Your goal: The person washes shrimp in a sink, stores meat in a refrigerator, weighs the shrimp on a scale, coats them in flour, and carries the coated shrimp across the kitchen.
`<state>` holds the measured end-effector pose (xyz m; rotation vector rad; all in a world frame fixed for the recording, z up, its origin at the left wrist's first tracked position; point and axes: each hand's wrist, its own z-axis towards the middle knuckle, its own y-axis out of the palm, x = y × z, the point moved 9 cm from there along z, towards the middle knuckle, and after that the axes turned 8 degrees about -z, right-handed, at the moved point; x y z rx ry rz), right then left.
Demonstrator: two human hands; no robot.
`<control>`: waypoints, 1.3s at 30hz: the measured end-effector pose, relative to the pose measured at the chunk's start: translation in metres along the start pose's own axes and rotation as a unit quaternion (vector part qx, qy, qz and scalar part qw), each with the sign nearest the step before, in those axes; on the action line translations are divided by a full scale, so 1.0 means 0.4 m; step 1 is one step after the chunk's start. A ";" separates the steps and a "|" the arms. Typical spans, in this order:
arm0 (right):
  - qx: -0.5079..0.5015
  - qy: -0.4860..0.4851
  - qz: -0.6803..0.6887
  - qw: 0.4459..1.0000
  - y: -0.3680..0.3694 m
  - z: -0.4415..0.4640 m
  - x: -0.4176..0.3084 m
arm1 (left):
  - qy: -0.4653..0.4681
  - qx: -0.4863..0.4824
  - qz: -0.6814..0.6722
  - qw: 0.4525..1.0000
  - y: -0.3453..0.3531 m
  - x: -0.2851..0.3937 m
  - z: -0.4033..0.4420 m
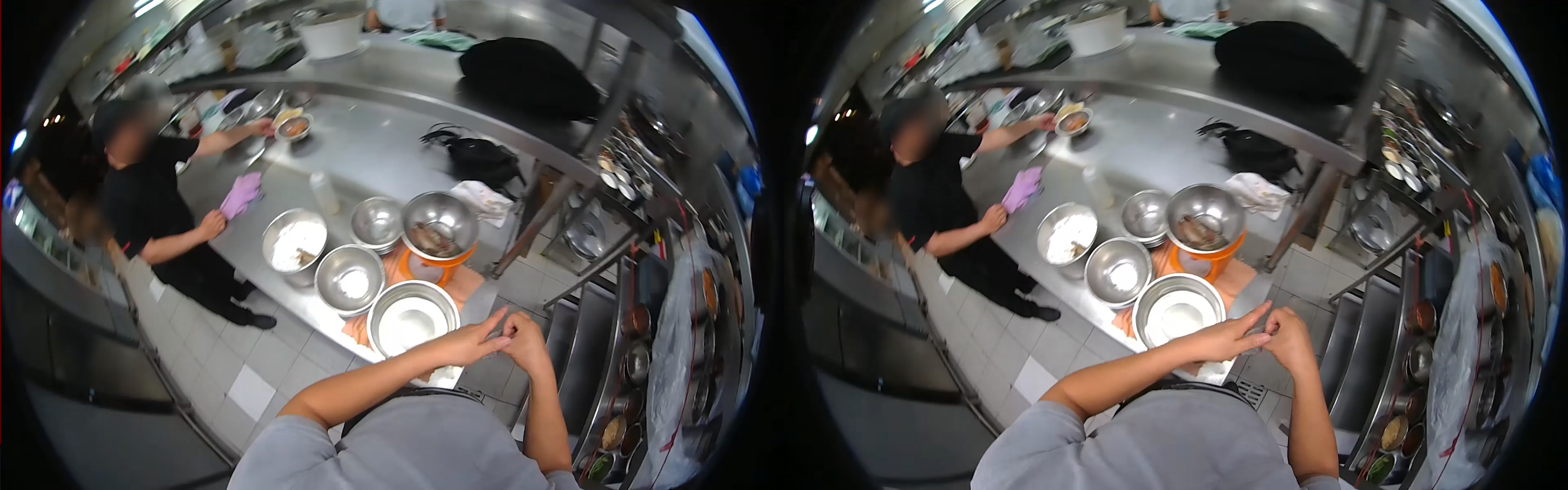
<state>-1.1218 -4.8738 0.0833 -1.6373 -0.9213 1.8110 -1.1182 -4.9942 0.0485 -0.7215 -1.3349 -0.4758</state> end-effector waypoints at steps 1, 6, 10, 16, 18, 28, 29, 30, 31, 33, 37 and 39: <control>0.009 0.011 0.011 1.000 0.002 0.009 -0.002 | -0.008 0.017 -0.005 1.000 -0.040 0.045 -0.027; 0.053 0.022 0.042 0.997 -0.009 0.047 -0.020 | -0.149 -0.045 -0.129 0.979 -0.214 0.097 -0.172; 0.026 0.099 0.147 0.984 0.007 0.019 0.066 | -0.118 0.233 -0.047 0.964 -0.556 0.114 -0.351; 0.026 0.137 0.228 0.964 0.031 -0.113 0.208 | -0.241 0.421 0.235 0.842 -1.083 -0.165 -0.531; 0.034 0.165 0.208 0.964 0.008 -0.155 0.235 | -0.308 0.323 0.377 0.812 -1.096 -0.168 -0.480; 0.127 0.216 0.226 0.941 -0.149 -0.333 0.376 | 0.043 0.039 0.444 0.894 -0.553 0.190 0.179; 0.137 0.222 0.227 0.938 -0.171 -0.350 0.381 | 0.066 0.008 0.484 0.872 -0.514 0.192 0.219; 0.149 0.226 0.221 0.937 -0.199 -0.367 0.377 | 0.027 -0.007 0.491 0.870 -0.504 0.171 0.247; 0.161 0.230 0.216 0.935 -0.222 -0.383 0.380 | 0.034 -0.017 0.492 0.870 -0.491 0.156 0.268; 0.184 0.239 0.224 0.927 -0.253 -0.431 0.410 | 0.060 -0.027 0.594 0.802 -0.469 0.111 0.290; 0.216 0.261 0.226 0.913 -0.322 -0.496 0.461 | 0.033 -0.050 0.600 0.798 -0.475 0.061 0.350; 0.219 0.249 0.169 0.928 -0.368 -0.509 0.465 | 0.054 -0.043 0.569 0.819 -0.485 0.036 0.376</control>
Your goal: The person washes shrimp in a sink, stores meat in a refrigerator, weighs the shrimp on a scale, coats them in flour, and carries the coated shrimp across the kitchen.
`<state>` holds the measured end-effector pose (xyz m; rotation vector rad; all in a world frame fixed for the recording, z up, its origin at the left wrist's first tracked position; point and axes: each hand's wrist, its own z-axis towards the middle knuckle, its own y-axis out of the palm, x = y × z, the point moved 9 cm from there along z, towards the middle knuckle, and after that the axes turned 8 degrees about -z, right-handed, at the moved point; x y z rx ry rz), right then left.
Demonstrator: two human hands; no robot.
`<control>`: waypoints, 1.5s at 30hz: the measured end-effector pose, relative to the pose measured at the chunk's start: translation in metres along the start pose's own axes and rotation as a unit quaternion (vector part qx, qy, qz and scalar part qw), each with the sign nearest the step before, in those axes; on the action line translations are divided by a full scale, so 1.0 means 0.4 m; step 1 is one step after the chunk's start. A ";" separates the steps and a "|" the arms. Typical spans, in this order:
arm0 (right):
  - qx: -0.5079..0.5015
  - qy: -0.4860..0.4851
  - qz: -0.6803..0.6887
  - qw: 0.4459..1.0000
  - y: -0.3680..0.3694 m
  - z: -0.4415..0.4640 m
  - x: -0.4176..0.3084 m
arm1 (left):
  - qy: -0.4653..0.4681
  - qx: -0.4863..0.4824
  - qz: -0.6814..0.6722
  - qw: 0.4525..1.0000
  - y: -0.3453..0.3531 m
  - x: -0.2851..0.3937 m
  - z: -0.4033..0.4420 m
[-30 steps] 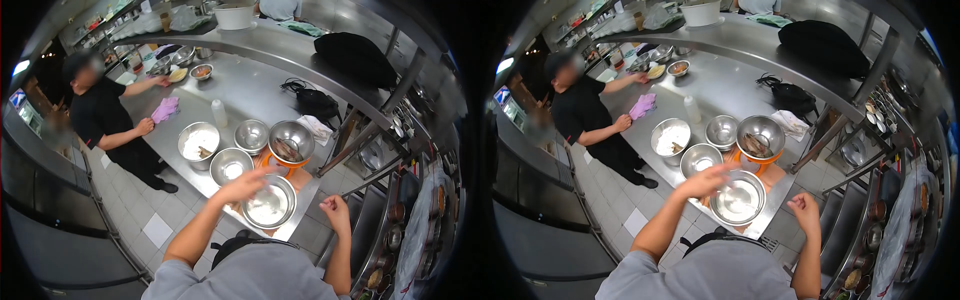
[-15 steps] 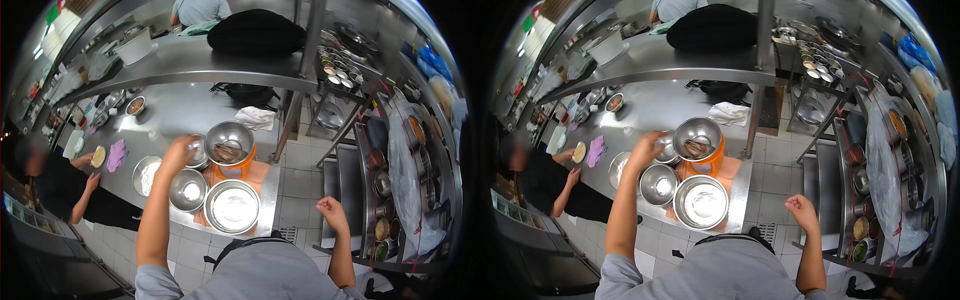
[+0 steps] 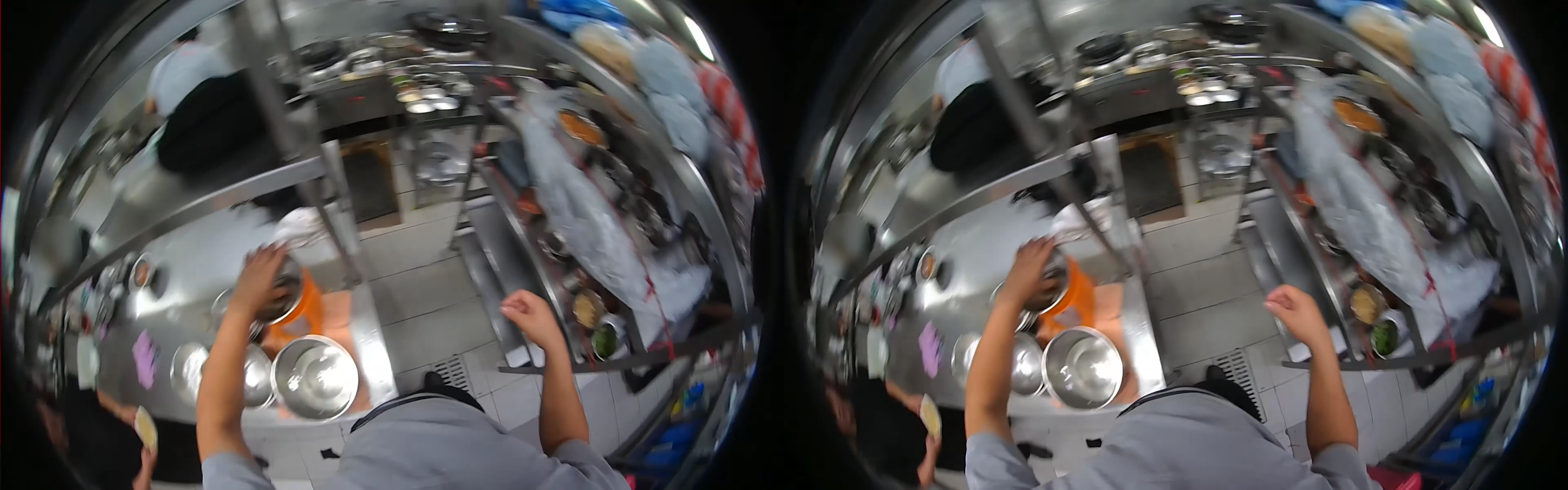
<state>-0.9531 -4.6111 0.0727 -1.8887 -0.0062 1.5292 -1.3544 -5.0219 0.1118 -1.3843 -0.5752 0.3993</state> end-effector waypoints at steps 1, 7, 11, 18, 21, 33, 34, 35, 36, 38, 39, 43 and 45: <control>0.005 -0.017 0.007 1.000 -0.026 0.004 -0.011 | 0.015 0.021 -0.026 0.999 -0.024 0.032 0.004; 0.119 -0.098 0.019 0.988 -0.292 0.109 -0.137 | -0.050 0.063 -0.084 0.993 0.015 -0.076 0.022; 0.317 -0.164 0.005 0.934 -0.558 0.182 -0.286 | -0.147 0.200 -0.148 0.957 0.007 -0.185 -0.025; 0.337 -0.085 -0.324 0.880 -0.965 0.540 -0.264 | -0.215 0.172 -0.090 0.957 0.023 -0.231 -0.063; 0.215 0.023 -0.588 0.779 -1.195 0.783 -0.010 | -0.232 0.134 -0.016 0.963 0.020 -0.179 -0.060; 0.035 0.220 -0.683 0.695 -1.293 0.809 0.183 | -0.341 0.274 -0.118 0.891 -0.038 -0.226 -0.134; 0.055 0.213 -0.682 0.698 -1.328 0.840 0.231 | -0.349 0.280 -0.119 0.886 -0.062 -0.202 -0.146; 0.042 0.214 -0.682 0.698 -1.352 0.865 0.277 | -0.342 0.334 -0.124 0.870 -0.101 -0.171 -0.164; 0.029 0.217 -0.681 0.699 -1.374 0.885 0.321 | -0.332 0.386 -0.127 0.851 -0.129 -0.153 -0.184; 0.043 0.179 -0.681 0.709 -1.415 0.911 0.385 | -0.306 0.447 -0.116 0.833 -0.147 -0.155 -0.210; 0.058 0.147 -0.678 0.718 -1.419 0.932 0.385 | -0.304 0.500 -0.231 0.778 -0.154 -0.171 -0.237; 0.073 0.190 -0.672 0.712 -1.369 0.889 0.332 | -0.247 0.583 -0.585 0.507 -0.146 -0.146 -0.297; 0.050 0.080 -0.721 0.686 -1.278 0.837 0.258 | -0.241 0.577 -0.630 0.460 -0.115 -0.135 -0.323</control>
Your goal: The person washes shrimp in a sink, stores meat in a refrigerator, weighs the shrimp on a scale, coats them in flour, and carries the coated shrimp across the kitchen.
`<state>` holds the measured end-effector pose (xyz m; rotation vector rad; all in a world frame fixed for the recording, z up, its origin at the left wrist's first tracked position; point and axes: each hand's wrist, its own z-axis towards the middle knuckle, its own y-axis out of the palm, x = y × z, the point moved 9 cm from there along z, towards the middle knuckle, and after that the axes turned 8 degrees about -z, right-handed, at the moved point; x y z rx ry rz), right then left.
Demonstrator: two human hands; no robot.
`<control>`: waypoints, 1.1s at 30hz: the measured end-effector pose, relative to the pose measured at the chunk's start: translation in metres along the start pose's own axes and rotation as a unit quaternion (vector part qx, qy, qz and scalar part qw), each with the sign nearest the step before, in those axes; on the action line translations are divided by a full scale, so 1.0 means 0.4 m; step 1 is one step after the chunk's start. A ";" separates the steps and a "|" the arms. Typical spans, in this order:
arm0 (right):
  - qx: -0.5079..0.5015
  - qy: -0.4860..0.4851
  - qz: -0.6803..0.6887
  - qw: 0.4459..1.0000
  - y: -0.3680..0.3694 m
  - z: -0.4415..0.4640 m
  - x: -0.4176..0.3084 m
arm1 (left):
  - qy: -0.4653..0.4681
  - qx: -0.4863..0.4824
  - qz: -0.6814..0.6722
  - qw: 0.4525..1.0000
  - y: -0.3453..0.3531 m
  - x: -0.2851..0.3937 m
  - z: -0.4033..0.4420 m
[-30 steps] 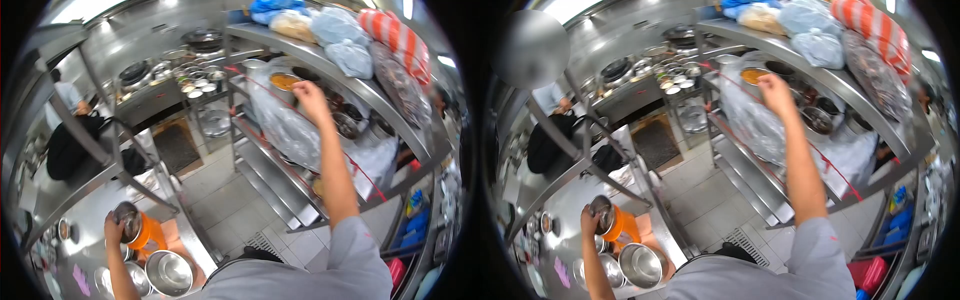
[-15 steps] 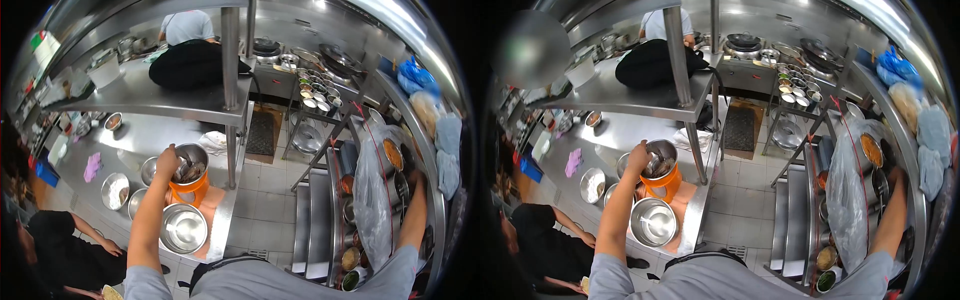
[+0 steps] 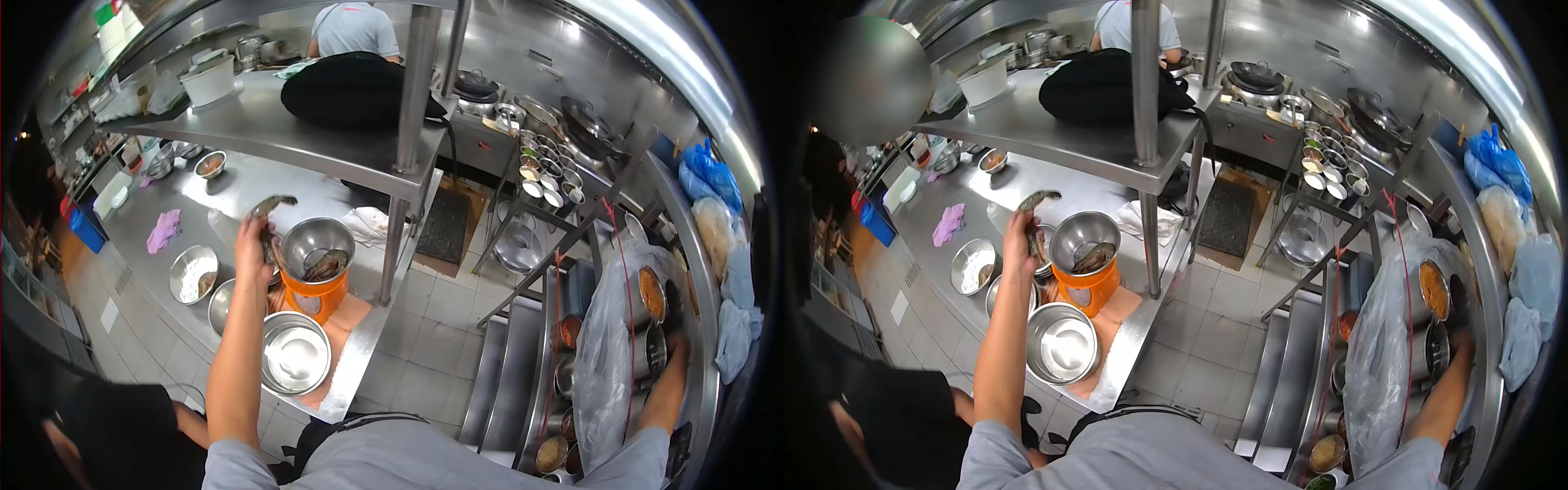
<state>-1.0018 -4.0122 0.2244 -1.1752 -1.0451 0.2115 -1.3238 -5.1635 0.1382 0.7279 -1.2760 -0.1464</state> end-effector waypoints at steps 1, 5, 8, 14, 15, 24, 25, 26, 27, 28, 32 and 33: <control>-0.032 0.002 -0.025 0.999 0.061 0.060 0.033 | -0.081 -0.005 -0.074 0.994 -0.014 -0.036 -0.026; -0.089 0.014 -0.072 0.993 0.260 0.233 0.143 | -0.262 0.026 -0.171 0.949 0.026 -0.097 -0.191; -0.069 0.018 -0.076 0.994 0.226 0.215 0.124 | -0.308 -0.062 -0.138 0.939 0.050 -0.138 -0.261; -0.063 -0.005 -0.062 0.996 0.188 0.197 0.111 | -0.375 -0.134 -0.045 0.916 0.160 -0.147 -0.383; -0.073 0.025 -0.037 0.996 0.192 0.190 0.124 | -0.388 -0.147 -0.049 0.908 0.166 -0.160 -0.396; 0.058 0.131 0.048 0.989 0.025 0.095 0.152 | -0.419 -0.242 -0.108 0.869 0.204 -0.165 -0.497; 0.082 0.143 0.065 0.984 -0.017 0.070 0.149 | -0.419 -0.244 -0.119 0.866 0.195 -0.168 -0.500; 0.104 0.155 0.083 0.979 -0.052 0.048 0.141 | -0.420 -0.246 -0.129 0.864 0.187 -0.168 -0.502; 0.126 0.163 0.100 0.973 -0.083 0.023 0.132 | -0.420 -0.248 -0.130 0.863 0.180 -0.167 -0.507; 0.149 0.170 0.120 0.967 -0.115 -0.005 0.122 | -0.428 -0.224 -0.128 0.866 0.164 -0.170 -0.506; 0.248 0.122 0.198 0.940 -0.166 -0.106 0.076 | -0.440 -0.228 -0.099 0.863 0.124 -0.153 -0.508; 0.246 0.126 0.197 0.941 -0.180 -0.142 0.062 | -0.439 -0.239 -0.076 0.863 0.121 -0.141 -0.510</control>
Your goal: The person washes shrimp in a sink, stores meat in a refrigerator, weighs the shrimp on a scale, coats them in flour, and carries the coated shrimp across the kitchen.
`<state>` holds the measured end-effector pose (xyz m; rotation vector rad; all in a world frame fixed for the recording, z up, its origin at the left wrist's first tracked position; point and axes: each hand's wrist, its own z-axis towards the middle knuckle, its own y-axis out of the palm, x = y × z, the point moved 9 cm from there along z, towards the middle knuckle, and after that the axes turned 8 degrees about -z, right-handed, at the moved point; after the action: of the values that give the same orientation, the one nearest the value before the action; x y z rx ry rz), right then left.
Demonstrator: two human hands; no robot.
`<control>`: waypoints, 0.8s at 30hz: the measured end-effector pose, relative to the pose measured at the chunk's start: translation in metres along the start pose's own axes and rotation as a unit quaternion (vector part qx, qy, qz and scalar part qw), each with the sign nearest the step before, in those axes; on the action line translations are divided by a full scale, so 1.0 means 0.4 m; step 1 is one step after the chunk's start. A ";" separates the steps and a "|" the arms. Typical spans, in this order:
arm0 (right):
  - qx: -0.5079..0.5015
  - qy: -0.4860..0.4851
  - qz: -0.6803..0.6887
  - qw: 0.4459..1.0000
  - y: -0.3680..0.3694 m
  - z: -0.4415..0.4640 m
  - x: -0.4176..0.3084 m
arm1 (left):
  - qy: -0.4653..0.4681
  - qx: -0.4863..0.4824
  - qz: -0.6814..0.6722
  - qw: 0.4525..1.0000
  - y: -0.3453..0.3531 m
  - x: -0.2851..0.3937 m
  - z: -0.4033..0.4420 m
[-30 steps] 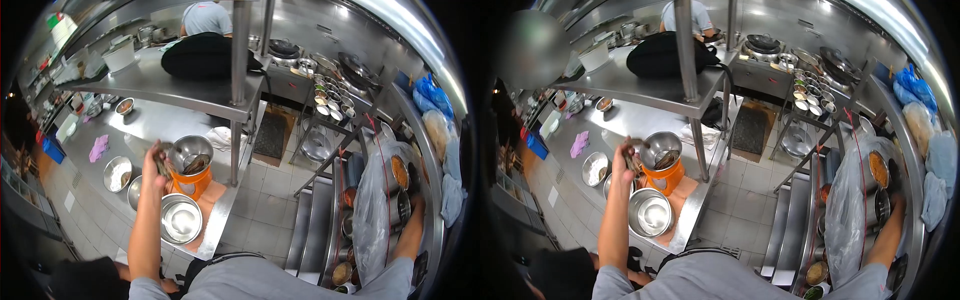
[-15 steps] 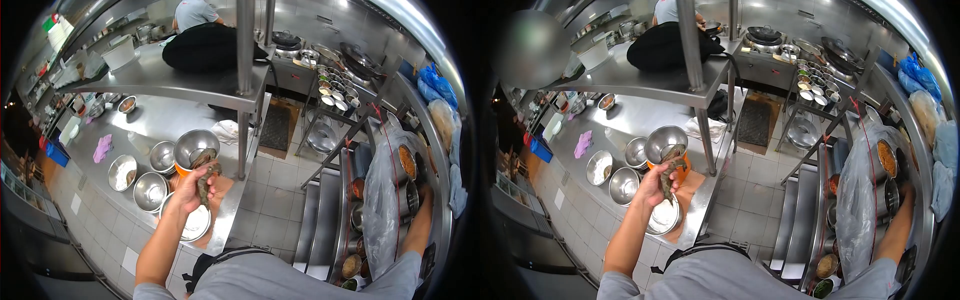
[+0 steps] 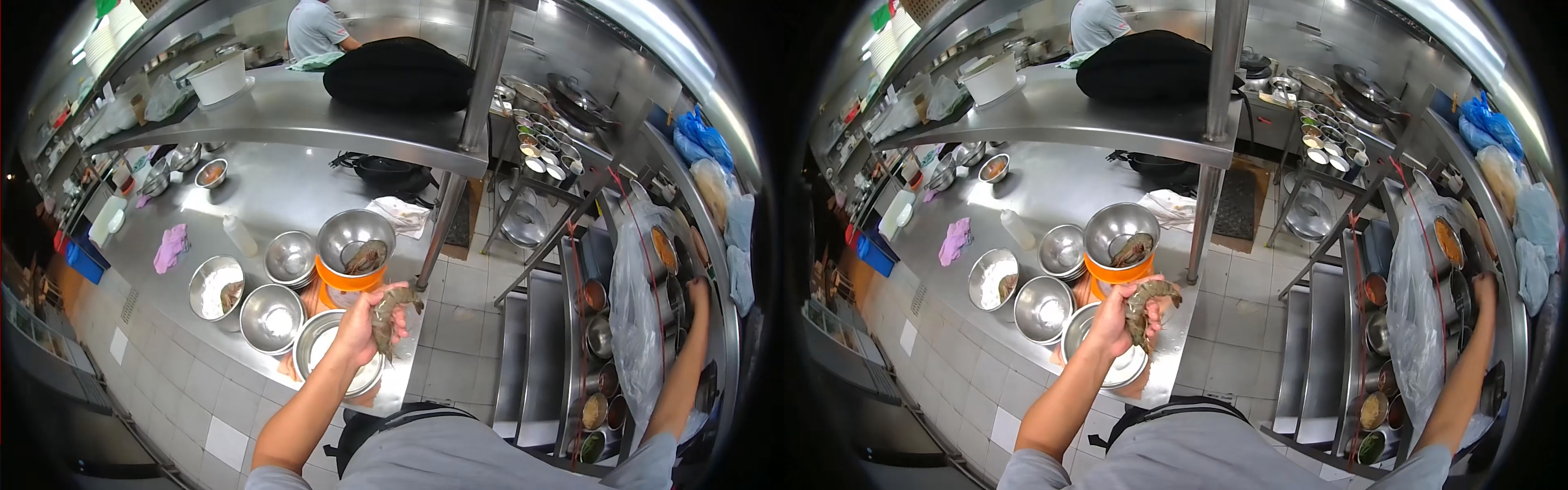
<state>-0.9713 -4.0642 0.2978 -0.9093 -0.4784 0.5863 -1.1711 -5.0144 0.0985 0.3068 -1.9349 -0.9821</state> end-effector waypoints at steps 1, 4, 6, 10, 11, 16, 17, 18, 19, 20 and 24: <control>-0.004 -0.017 0.063 0.998 -0.038 -0.043 -0.045 | -0.009 -0.014 0.004 1.000 -0.002 0.002 -0.005; -0.014 -0.029 0.118 0.992 -0.211 -0.184 -0.218 | -0.029 -0.029 0.018 0.999 -0.015 0.008 -0.019; -0.017 -0.048 0.118 0.992 -0.364 -0.288 -0.374 | -0.043 -0.048 -0.004 0.998 -0.024 0.009 -0.028; -0.090 -0.105 0.340 0.930 -0.608 -0.547 -0.753 | -0.058 -0.063 0.021 0.996 -0.039 0.017 -0.058; -0.122 -0.116 0.389 0.906 -0.633 -0.622 -0.857 | -0.059 -0.073 0.028 0.995 -0.040 0.019 -0.066; -0.222 -0.286 0.545 0.756 -0.738 -1.021 -1.463 | -0.030 -0.069 0.065 0.995 -0.051 0.056 -0.121; -0.223 -0.311 0.553 0.740 -0.764 -1.086 -1.560 | 0.002 -0.067 0.102 0.993 -0.061 0.074 -0.131; -0.209 -0.353 0.574 0.709 -0.774 -1.147 -1.641 | 0.033 -0.064 0.137 0.988 -0.073 0.086 -0.144; -0.225 -0.347 0.607 0.678 -0.789 -1.198 -1.712 | 0.087 -0.067 0.217 0.970 -0.110 0.095 -0.143; -0.244 -0.340 0.639 0.646 -0.803 -1.244 -1.770 | 0.141 -0.046 0.264 0.953 -0.115 0.119 -0.173; -0.225 -0.376 0.638 0.633 -0.831 -1.349 -1.893 | 0.161 -0.022 0.231 0.959 -0.230 0.136 -0.228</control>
<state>-1.1177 -5.0341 0.1850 -1.4175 -0.6939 2.3190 -1.1420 -5.1514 0.0882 -0.0166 -1.5828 -0.6189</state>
